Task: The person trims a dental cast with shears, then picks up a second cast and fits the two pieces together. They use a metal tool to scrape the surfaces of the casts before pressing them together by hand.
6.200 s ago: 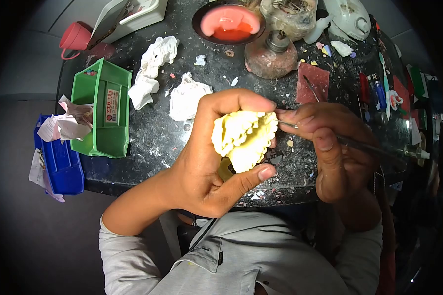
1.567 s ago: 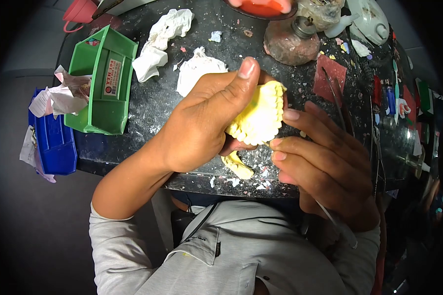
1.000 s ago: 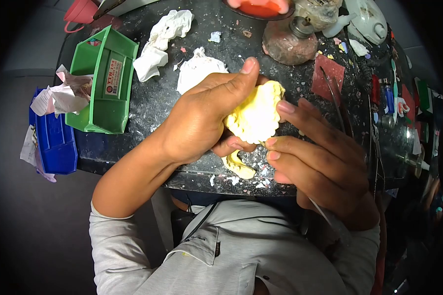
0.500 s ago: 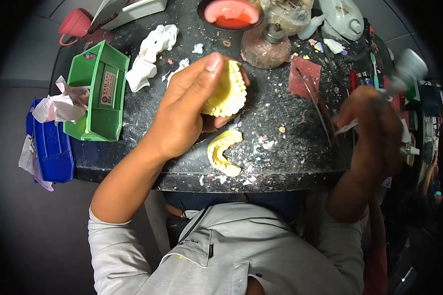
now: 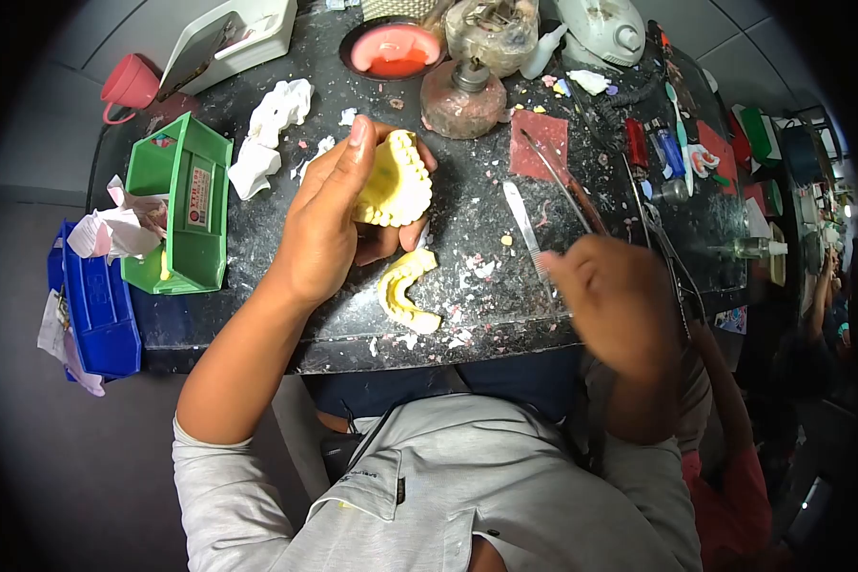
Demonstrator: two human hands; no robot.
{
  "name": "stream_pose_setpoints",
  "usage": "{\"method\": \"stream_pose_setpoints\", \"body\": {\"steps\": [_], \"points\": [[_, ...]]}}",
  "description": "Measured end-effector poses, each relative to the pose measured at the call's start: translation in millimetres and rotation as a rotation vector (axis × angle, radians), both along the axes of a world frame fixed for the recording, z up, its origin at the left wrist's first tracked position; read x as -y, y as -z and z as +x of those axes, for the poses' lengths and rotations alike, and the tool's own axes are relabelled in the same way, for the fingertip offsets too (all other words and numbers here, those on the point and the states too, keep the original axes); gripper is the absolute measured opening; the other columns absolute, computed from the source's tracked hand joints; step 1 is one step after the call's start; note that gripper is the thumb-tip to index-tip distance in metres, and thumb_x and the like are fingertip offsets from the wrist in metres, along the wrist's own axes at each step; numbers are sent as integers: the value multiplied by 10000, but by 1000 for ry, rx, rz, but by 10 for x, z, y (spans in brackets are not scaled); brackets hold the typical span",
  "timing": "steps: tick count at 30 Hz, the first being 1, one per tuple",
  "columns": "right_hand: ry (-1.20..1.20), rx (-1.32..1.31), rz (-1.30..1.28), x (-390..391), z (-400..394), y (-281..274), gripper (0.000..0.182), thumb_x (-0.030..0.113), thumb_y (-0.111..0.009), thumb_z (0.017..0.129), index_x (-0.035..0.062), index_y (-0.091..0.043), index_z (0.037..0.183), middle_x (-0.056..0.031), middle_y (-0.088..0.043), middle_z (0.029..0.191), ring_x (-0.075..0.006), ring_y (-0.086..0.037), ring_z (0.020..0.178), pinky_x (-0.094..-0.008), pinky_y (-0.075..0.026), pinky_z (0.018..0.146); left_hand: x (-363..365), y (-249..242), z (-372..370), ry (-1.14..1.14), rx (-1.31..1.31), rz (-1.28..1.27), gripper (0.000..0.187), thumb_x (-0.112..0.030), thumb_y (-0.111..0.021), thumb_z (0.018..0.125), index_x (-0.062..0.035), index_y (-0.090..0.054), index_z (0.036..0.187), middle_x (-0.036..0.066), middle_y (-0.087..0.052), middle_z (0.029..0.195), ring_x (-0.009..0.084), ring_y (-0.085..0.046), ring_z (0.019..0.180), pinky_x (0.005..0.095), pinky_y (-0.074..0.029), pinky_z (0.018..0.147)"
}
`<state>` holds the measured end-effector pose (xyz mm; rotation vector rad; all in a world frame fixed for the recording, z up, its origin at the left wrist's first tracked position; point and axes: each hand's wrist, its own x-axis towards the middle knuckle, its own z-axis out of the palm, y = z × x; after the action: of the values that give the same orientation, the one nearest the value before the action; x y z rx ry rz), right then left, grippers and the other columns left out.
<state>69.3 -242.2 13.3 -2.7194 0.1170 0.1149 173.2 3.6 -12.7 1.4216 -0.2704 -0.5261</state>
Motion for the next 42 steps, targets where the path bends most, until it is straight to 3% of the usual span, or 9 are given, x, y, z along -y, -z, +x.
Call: {"method": "stream_pose_setpoints", "body": {"steps": [6, 16, 21, 28, 31, 34, 35, 37, 42], "points": [[369, 172, -238, 729, -264, 219, 163, 112, -731, 887, 20, -694, 1016, -142, -728, 876, -304, -720, 806, -387, -536, 736, 5, -19, -25, 3, 41, -43, 729, -637, -163, 1065, -36, -567, 1141, 80, -587, 627, 72, -383, 404, 212, -279, 404], [448, 78, -50, 765, -337, 148, 190, -41, -650, 830, -17, -691, 1014, -107, -702, 830, -181, -684, 724, -322, -531, 729, -9, -39, -55, 25, 62, -100, 756, -676, -165, 1047, -42, -561, 1158, 71, -611, 675, 68, -493, 493, 188, -307, 422], [391, 538, 142, 952, -373, 219, 251, -73, -666, 844, 2, -722, 1077, -36, -690, 853, -86, -620, 735, -259, -508, 692, -22, -49, -47, 13, 53, -117, 752, -666, -159, 1052, -41, -565, 1155, 75, -610, 660, 65, -462, 466, 194, -295, 421], [237, 1108, 593, 814, -139, -346, 302, -18, -547, 1015, -192, -530, 1261, -256, -696, 1051, -289, -712, 1015, -333, -568, 944, -27, -21, -36, 54, 86, -145, 758, -669, -149, 1049, -36, -548, 1171, 80, -605, 655, 66, -393, 439, 206, -289, 426], [-115, 1148, 884, 674, 72, -599, 255, 15, -578, 1011, -143, -606, 1209, -233, -717, 1054, -240, -716, 967, -288, -564, 902, -34, 15, -36, 50, 103, -173, 737, -655, -157, 1055, -33, -530, 1185, 86, -600, 676, 73, -379, 451, 212, -290, 436], [-508, 962, 956, 482, 313, -840, 343, 32, -389, 1069, -163, -467, 1340, -275, -584, 1139, -195, -586, 786, -221, -454, 671, -48, 33, -33, 68, 115, -235, 673, -608, -186, 1073, -35, -509, 1212, 104, -606, 735, 83, -407, 505, 217, -309, 470], [-347, 972, 830, 280, 328, -887, 320, 61, -440, 1066, -133, -540, 1300, -185, -605, 1016, -130, -423, 665, -233, -343, 592, -55, 35, -29, 77, 104, -272, 633, -579, -205, 1082, -38, -496, 1232, 115, -611, 776, 88, -434, 546, 219, -324, 495], [-102, 870, 420, 95, 457, -904, 260, 75, -519, 1045, -98, -640, 1198, -132, -656, 961, -124, -532, 725, -210, -409, 654, -87, 56, -8, 102, 139, -276, 585, -545, -248, 1087, -37, -475, 1271, 124, -625, 830, 92, -465, 596, 217, -339, 525], [-401, 492, 488, -176, 766, -553, 167, 32, -621, 994, -85, -691, 1090, -133, -718, 1002, -153, -676, 936, -250, -526, 837, -105, -6, -30, 130, 184, -261, 567, -416, -433, 1080, -13, -340, 1468, 174, -673, 1080, 108, -545, 768, 223, -399, 634]]}}
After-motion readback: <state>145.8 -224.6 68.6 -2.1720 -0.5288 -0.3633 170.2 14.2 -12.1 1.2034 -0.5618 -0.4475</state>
